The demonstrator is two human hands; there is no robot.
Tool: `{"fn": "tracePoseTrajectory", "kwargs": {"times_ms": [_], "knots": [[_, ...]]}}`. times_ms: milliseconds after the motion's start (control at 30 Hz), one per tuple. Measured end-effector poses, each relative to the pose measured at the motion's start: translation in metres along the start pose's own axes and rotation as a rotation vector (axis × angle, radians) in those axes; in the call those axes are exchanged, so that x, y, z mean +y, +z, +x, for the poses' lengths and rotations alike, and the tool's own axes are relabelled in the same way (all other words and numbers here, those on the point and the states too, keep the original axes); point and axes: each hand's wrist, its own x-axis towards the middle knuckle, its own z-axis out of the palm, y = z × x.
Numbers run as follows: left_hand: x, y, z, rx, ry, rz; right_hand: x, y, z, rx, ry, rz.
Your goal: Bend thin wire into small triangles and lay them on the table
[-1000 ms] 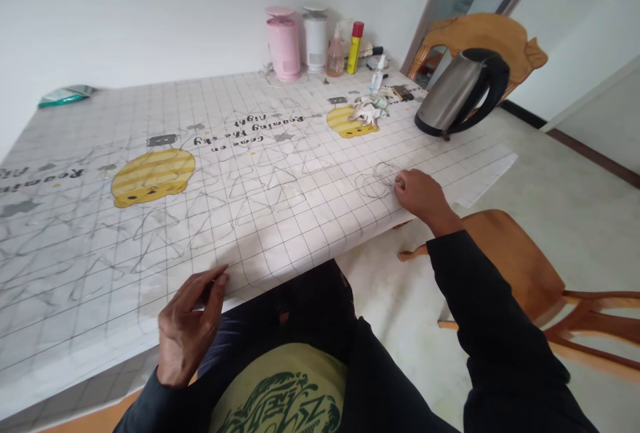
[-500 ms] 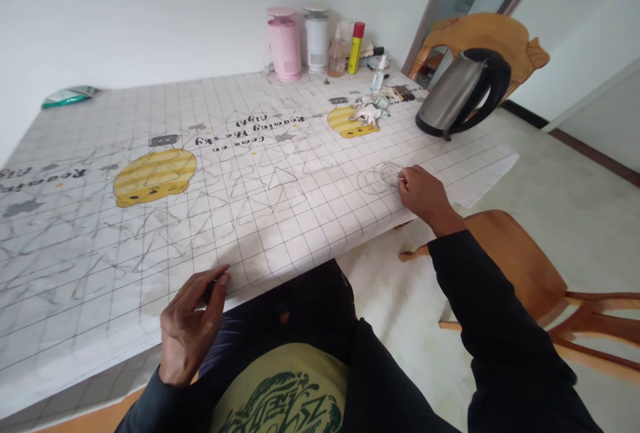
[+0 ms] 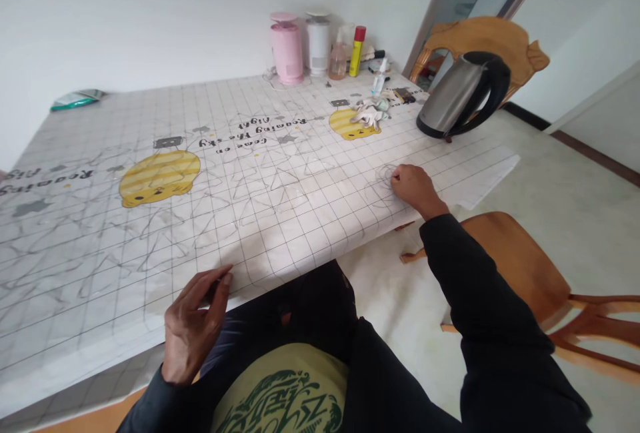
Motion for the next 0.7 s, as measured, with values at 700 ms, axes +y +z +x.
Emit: {"fn": "tracePoseTrajectory", "kwargs": {"times_ms": [700], "knots": [[0.001,0.000,0.003,-0.010,0.023,0.018,0.017,-0.015,0.012,0.277,0.430,0.794]]}}
